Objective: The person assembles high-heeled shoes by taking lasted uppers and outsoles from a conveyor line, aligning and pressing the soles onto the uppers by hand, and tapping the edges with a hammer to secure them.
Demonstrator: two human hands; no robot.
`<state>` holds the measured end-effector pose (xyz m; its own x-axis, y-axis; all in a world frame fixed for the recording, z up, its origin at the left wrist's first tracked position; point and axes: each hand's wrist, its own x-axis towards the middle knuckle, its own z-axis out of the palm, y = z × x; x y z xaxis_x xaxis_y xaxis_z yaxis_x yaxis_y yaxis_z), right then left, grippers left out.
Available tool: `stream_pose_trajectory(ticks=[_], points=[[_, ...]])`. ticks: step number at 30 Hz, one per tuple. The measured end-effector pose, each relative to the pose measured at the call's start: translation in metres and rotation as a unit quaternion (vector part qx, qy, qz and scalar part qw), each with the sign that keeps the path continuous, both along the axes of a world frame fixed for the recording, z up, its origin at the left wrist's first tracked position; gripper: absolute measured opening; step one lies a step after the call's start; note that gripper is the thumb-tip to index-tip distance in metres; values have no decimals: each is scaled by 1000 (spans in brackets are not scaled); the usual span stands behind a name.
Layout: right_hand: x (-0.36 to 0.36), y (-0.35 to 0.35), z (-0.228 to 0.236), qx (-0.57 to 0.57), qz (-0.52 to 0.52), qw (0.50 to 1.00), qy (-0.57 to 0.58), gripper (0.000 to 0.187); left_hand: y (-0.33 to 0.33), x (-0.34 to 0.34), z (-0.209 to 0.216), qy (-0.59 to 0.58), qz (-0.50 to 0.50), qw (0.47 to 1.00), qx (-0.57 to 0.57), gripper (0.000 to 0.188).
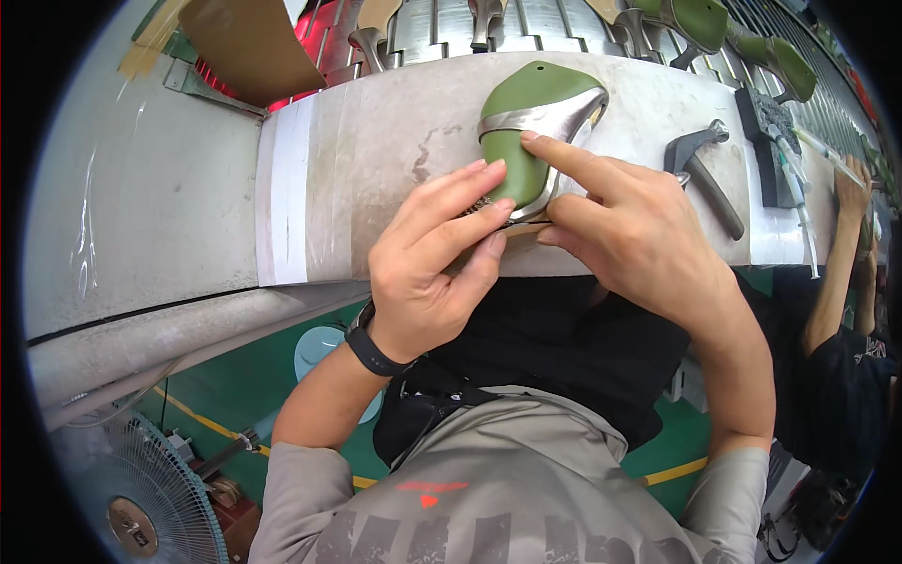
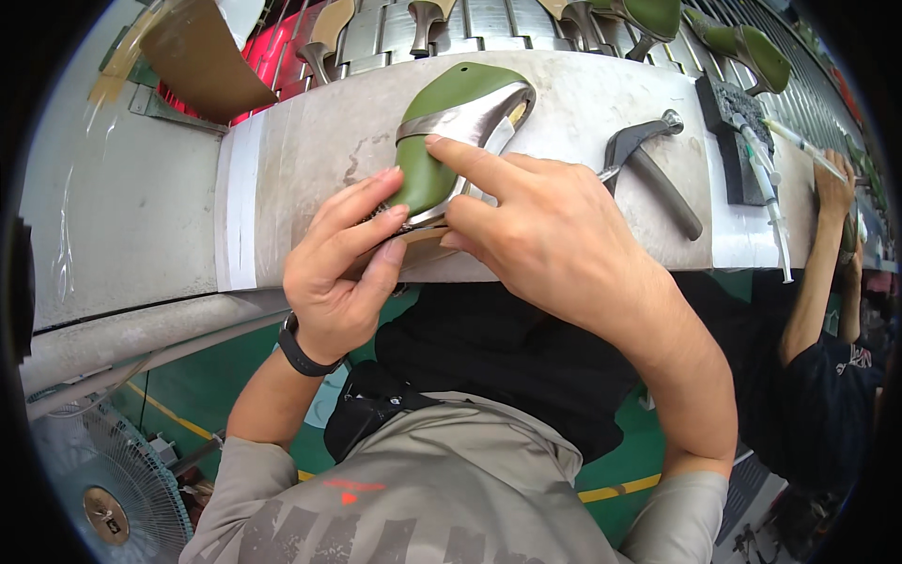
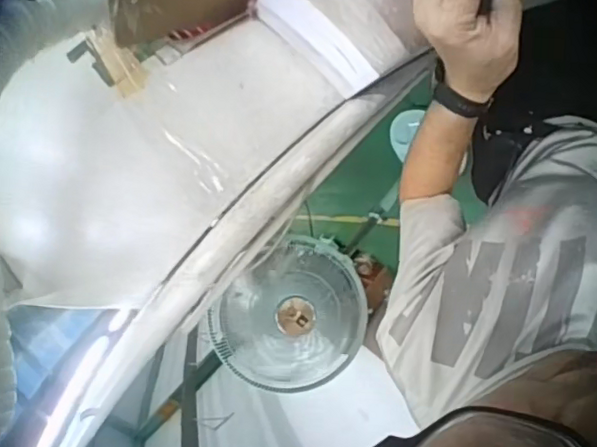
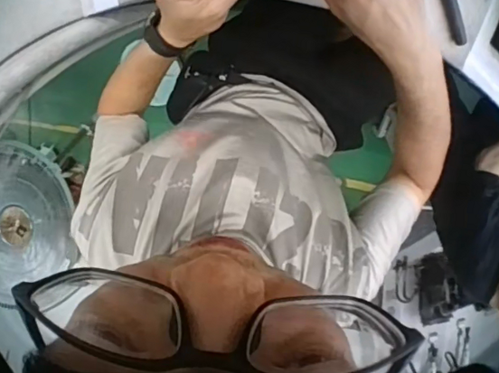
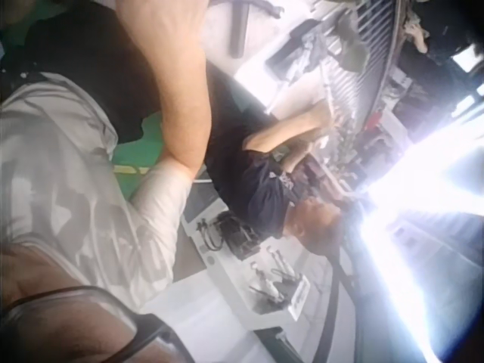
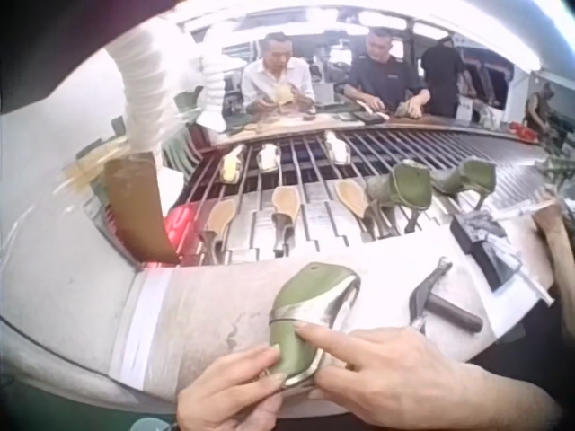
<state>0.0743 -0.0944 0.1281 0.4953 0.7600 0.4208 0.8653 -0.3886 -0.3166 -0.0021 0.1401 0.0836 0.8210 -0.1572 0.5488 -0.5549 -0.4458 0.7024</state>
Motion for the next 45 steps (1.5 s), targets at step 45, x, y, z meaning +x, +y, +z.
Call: stream_pose_trajectory(ticks=[45], points=[[7, 13, 13, 171, -51, 980, -87, 52, -14, 124, 16, 179, -189, 933, -247, 73]])
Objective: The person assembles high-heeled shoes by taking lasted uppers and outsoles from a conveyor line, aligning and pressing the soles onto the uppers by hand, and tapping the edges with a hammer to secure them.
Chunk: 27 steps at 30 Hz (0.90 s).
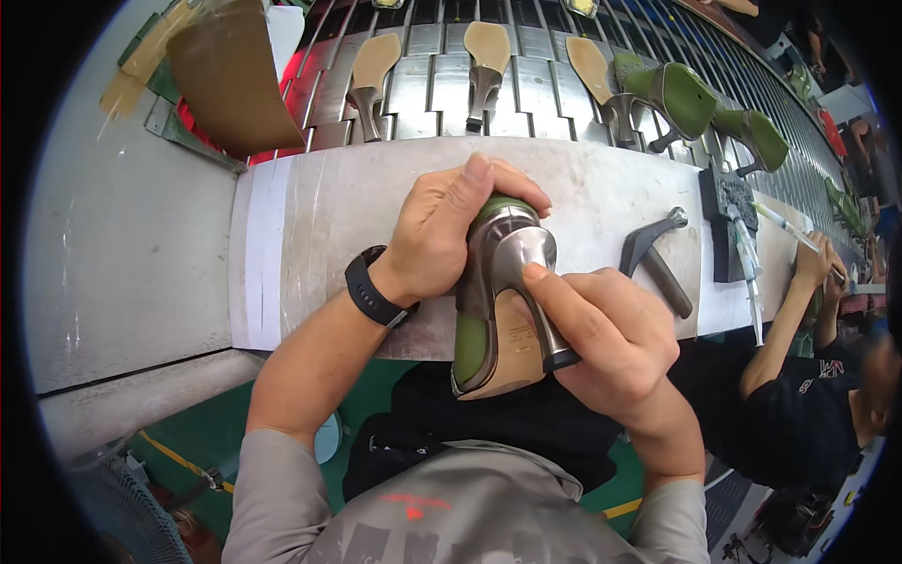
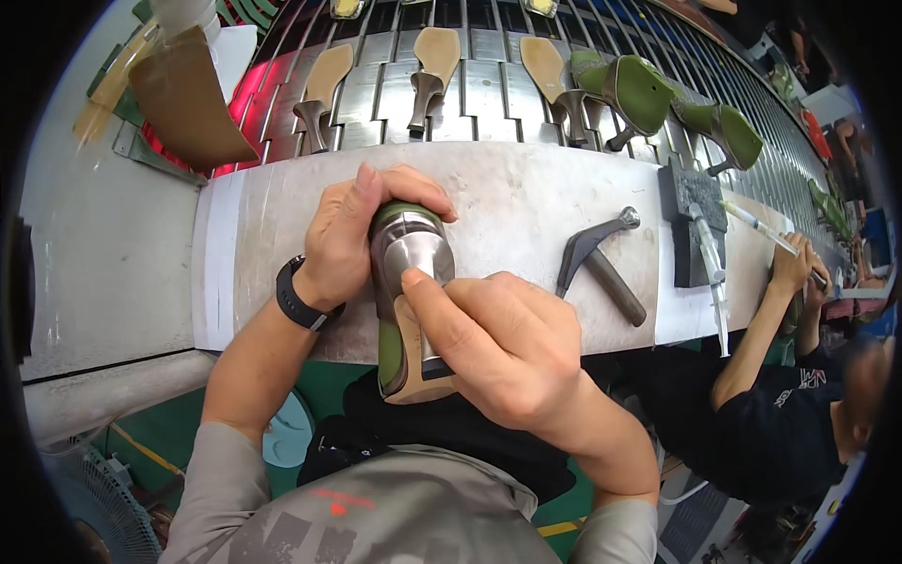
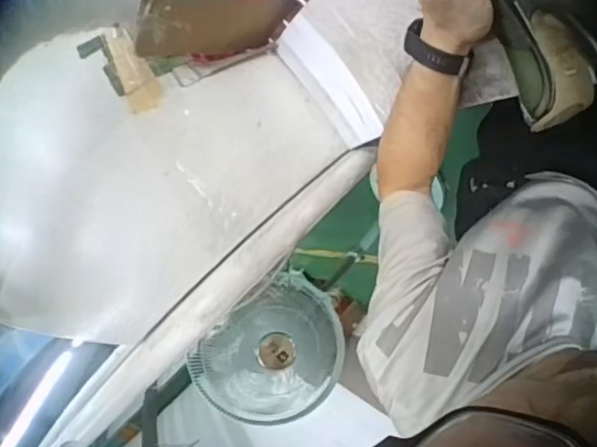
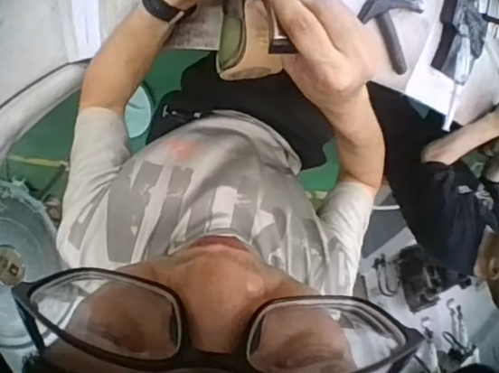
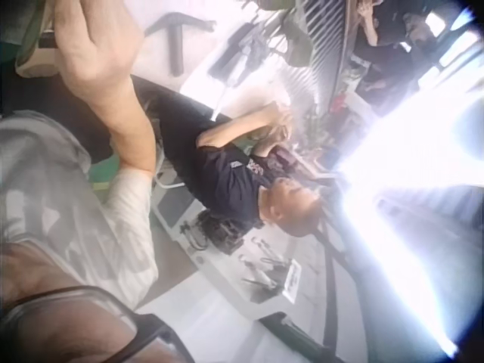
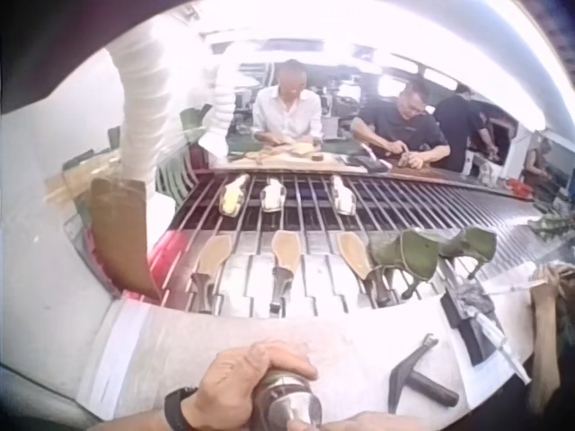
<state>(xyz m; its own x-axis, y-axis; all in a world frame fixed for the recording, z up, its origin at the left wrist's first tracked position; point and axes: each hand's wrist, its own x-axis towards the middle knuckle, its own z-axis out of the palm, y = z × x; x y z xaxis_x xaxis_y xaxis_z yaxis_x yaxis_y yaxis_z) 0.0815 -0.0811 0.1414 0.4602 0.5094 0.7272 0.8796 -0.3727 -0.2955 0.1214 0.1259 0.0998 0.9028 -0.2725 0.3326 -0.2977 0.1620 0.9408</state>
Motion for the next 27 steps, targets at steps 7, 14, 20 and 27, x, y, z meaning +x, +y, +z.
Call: stream_pose_trajectory(ticks=[7, 14, 20, 27], points=[[5, 7, -6, -4, 4, 1000, 4, 48, -2, 1, -15, -13, -1, 998, -58, 63], [9, 7, -8, -14, 0, 1000, 6, 45, -3, 2, -12, -17, 14, 1000, 2, 71], [10, 11, -7, -12, 5, 1000, -6, 44, 2, 3, -11, -44, 8, 998, 32, 73], [33, 18, -3, -3, -13, 999, -29, 41, -5, 13, -2, 52, -12, 998, -21, 39]])
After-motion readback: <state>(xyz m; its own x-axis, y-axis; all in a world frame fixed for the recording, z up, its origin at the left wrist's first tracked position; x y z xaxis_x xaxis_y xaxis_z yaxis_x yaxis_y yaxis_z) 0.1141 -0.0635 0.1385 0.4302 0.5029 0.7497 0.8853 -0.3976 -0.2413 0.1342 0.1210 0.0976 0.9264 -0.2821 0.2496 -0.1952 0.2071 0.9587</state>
